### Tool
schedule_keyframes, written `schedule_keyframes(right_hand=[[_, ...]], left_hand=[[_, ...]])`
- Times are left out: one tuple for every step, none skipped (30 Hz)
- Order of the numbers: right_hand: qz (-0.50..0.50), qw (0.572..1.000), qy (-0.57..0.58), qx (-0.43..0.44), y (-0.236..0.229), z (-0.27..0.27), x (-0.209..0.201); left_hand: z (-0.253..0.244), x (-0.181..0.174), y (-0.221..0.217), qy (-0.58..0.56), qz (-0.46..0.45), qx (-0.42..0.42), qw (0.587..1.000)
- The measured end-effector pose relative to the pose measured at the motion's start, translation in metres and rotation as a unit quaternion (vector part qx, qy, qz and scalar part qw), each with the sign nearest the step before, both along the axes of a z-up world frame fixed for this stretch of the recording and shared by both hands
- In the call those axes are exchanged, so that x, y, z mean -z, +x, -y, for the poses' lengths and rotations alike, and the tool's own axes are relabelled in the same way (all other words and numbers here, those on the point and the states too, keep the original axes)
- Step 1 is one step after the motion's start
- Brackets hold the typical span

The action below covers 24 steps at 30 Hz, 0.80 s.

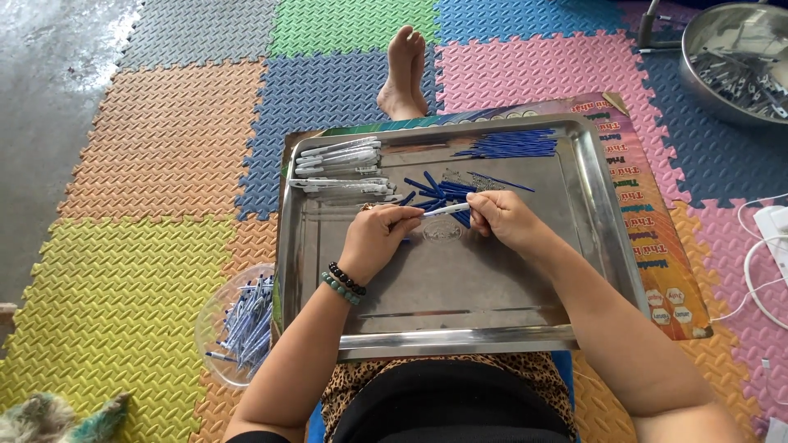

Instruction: Assembling pens by joining white barrels with blue caps or refills on a metal tray.

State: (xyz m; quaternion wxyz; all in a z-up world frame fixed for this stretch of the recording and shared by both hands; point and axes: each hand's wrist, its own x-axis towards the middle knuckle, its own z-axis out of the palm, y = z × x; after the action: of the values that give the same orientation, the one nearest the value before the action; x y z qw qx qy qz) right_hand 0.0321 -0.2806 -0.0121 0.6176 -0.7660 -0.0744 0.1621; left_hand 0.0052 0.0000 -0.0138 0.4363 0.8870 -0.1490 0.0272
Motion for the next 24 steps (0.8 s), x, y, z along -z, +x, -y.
schedule_keyframes(right_hand=[[0.001,1.000,0.000,0.000,0.002,0.003,0.004],[0.019,0.999,-0.028,0.003,0.005,0.005,0.009],[0.035,0.998,-0.055,0.005,0.005,0.008,0.014],[0.035,0.998,-0.055,0.005,0.003,0.007,0.010],[0.077,0.990,-0.119,0.012,0.003,0.006,0.006],[0.120,0.976,-0.183,0.019,0.002,0.006,0.001],[0.119,0.976,-0.183,0.019,0.001,0.006,0.001],[0.137,0.973,-0.184,0.033,-0.001,0.006,0.001],[0.156,0.969,-0.185,0.047,0.000,0.006,0.000],[0.158,0.969,-0.186,0.047,-0.001,0.003,0.000],[0.190,0.959,-0.202,0.057,-0.003,0.002,0.001],[0.222,0.948,-0.218,0.066,-0.005,0.000,0.001],[0.223,0.947,-0.220,0.067,-0.006,-0.003,0.001],[0.240,0.943,-0.225,0.055,-0.007,-0.007,0.001],[0.254,0.939,-0.229,0.039,-0.011,-0.012,0.002],[0.252,0.939,-0.231,0.035,-0.011,-0.014,0.002],[0.290,0.922,-0.254,0.025,-0.011,-0.018,0.002],[0.327,0.904,-0.276,0.015,-0.011,-0.023,0.001],[0.330,0.903,-0.274,0.015,-0.007,-0.022,0.005],[0.352,0.893,-0.281,0.021,-0.004,-0.020,0.008],[0.370,0.882,-0.291,0.028,-0.005,-0.016,0.013],[0.370,0.882,-0.291,0.030,-0.004,-0.014,0.016],[0.366,0.880,-0.302,0.028,0.001,-0.010,0.016],[0.361,0.878,-0.313,0.026,0.005,-0.007,0.017]], left_hand=[[0.000,0.000,0.000,0.000,0.001,0.000,1.000],[0.000,-0.001,0.001,-0.007,-0.006,0.000,1.000],[-0.001,0.000,-0.001,-0.013,-0.014,0.000,1.000],[-0.001,0.000,-0.001,-0.013,-0.015,0.000,1.000],[-0.001,0.000,0.000,-0.014,-0.014,-0.003,1.000],[-0.001,-0.001,0.001,-0.016,-0.013,-0.005,1.000],[-0.002,-0.003,0.000,-0.016,-0.014,-0.005,1.000],[-0.003,-0.004,0.000,-0.022,-0.027,-0.004,0.999],[-0.004,-0.007,0.001,-0.029,-0.038,-0.003,0.999],[-0.009,-0.010,0.003,-0.030,-0.037,-0.003,0.999],[-0.013,-0.013,0.004,-0.036,-0.010,-0.024,0.999],[-0.018,-0.015,0.005,-0.041,0.017,-0.046,0.998],[-0.029,-0.032,0.004,-0.043,0.019,-0.045,0.998],[-0.040,-0.050,0.003,-0.072,0.052,-0.070,0.994],[-0.053,-0.065,-0.004,-0.101,0.080,-0.099,0.987],[-0.071,-0.069,-0.010,-0.103,0.077,-0.102,0.986],[-0.091,-0.073,-0.019,-0.093,0.083,-0.141,0.982],[-0.110,-0.079,-0.027,-0.083,0.087,-0.179,0.976],[-0.135,-0.064,-0.037,-0.082,0.091,-0.179,0.976],[-0.159,-0.050,-0.048,-0.088,0.075,-0.215,0.970],[-0.182,-0.033,-0.059,-0.096,0.055,-0.246,0.963],[-0.205,-0.012,-0.078,-0.095,0.055,-0.244,0.963],[-0.228,0.010,-0.094,-0.057,-0.001,-0.314,0.948],[-0.252,0.032,-0.109,-0.019,-0.058,-0.381,0.923]])
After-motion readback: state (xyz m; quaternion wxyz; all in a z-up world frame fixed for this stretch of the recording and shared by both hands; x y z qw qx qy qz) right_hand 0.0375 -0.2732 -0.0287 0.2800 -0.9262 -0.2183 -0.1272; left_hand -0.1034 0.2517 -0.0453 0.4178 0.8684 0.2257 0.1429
